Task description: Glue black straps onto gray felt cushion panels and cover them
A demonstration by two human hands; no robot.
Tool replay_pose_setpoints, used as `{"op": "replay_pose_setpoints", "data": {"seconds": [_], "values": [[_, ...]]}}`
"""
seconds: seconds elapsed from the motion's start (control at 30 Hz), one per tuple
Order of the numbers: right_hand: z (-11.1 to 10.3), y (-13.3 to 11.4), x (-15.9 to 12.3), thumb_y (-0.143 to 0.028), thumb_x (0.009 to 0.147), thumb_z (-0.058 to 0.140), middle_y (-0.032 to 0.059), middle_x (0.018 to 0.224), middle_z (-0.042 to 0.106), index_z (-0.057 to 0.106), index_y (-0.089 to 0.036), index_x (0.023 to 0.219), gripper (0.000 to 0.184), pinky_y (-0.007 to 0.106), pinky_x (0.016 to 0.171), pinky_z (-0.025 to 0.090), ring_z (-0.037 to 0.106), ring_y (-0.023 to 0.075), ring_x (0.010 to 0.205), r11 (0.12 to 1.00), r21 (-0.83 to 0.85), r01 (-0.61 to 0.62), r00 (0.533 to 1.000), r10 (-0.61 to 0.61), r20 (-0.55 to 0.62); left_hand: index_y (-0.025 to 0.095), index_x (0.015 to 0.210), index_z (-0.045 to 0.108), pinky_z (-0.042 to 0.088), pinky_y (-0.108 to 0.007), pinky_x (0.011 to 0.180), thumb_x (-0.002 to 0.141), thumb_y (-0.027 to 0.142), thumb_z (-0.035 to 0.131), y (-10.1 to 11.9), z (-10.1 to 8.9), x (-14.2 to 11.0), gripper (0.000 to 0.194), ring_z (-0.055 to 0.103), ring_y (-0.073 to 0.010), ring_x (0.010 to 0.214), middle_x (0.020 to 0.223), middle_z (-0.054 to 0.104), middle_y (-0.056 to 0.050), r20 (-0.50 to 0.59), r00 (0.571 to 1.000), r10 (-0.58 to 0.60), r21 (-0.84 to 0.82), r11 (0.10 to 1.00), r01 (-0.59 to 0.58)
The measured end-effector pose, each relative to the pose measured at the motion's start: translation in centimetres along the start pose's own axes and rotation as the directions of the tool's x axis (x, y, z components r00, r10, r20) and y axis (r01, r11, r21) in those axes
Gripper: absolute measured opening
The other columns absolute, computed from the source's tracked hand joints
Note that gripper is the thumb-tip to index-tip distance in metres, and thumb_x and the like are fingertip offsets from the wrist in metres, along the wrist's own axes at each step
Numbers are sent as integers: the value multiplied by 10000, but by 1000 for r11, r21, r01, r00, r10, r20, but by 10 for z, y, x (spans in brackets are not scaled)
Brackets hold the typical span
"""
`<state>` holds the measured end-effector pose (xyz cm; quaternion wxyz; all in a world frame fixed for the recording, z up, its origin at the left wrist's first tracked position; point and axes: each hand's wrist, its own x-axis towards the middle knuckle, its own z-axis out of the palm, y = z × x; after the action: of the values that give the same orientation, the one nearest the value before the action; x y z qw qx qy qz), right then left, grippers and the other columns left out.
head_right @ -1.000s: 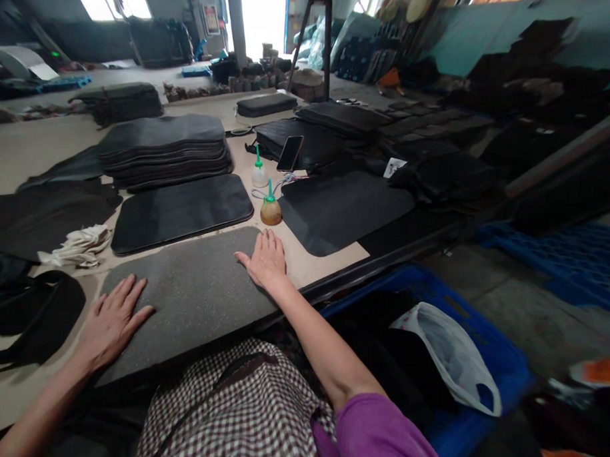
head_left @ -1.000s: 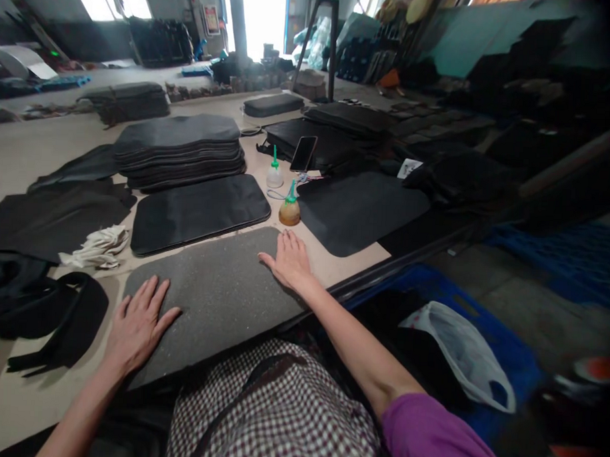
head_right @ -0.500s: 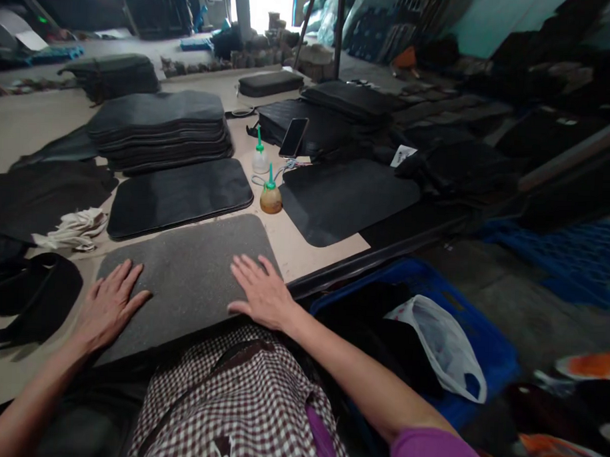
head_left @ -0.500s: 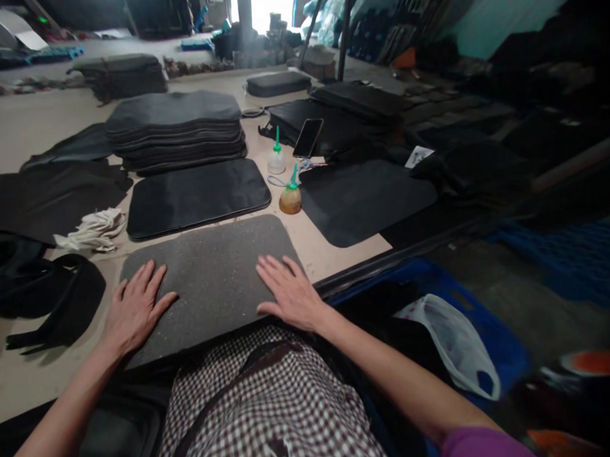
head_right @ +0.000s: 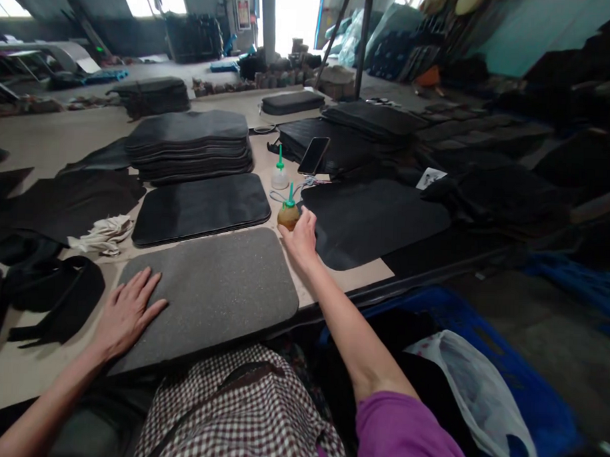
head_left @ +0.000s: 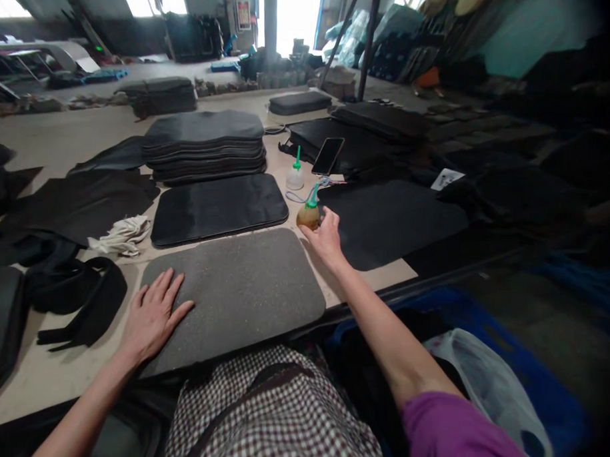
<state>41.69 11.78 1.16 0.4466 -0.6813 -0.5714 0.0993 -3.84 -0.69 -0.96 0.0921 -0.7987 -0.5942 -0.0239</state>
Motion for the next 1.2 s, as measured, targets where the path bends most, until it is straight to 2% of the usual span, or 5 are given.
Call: {"op": "replay_pose_setpoints", "data": {"seconds": [0.47,0.6,0.7,0.93,1.2], "values": [[5,-29,21,-508,709,724,112,1205,687,586,-212,1221,607,485,967,531,656,293,1100,901,417,-122,992,121,29,228,1592,364,246,-521,1227,1016,633,337,3,-5,-1,704,274,-282,1554,1684,286,-115,-1,1000,-11,-49,999,11],[-8,-58,-17,-505,813,680,30,1229,689,611,-278,1136,401,465,946,588,675,245,1139,409,832,-374,927,181,328,229,1620,295,175,-553,1241,1016,642,330,5,-11,-1,732,239,-286,1565,1692,255,-123,38,999,-25,-73,997,28],[-12,-75,-59,-385,786,777,36,1215,699,634,-277,1165,419,511,995,580,686,278,1152,144,794,-591,806,61,589,238,1635,242,137,-569,1246,1020,629,328,2,-17,-1,733,177,-296,1583,1713,179,-118,80,996,-50,-113,992,59],[6,-72,-105,-415,857,699,44,1200,706,604,-299,1275,444,460,846,637,697,324,1160,324,698,-639,726,-47,686,220,1645,188,145,-579,1243,1048,591,232,7,-52,17,705,138,-294,1592,1722,120,-131,100,988,-114,-206,970,133],[6,-63,-107,-424,790,774,47,1119,732,663,-266,1156,414,340,641,605,740,313,1038,152,718,-679,731,46,681,189,1623,277,133,-531,1260,1001,695,276,50,-34,71,802,190,-279,1580,1697,227,-147,111,992,53,-218,976,-28]]}}
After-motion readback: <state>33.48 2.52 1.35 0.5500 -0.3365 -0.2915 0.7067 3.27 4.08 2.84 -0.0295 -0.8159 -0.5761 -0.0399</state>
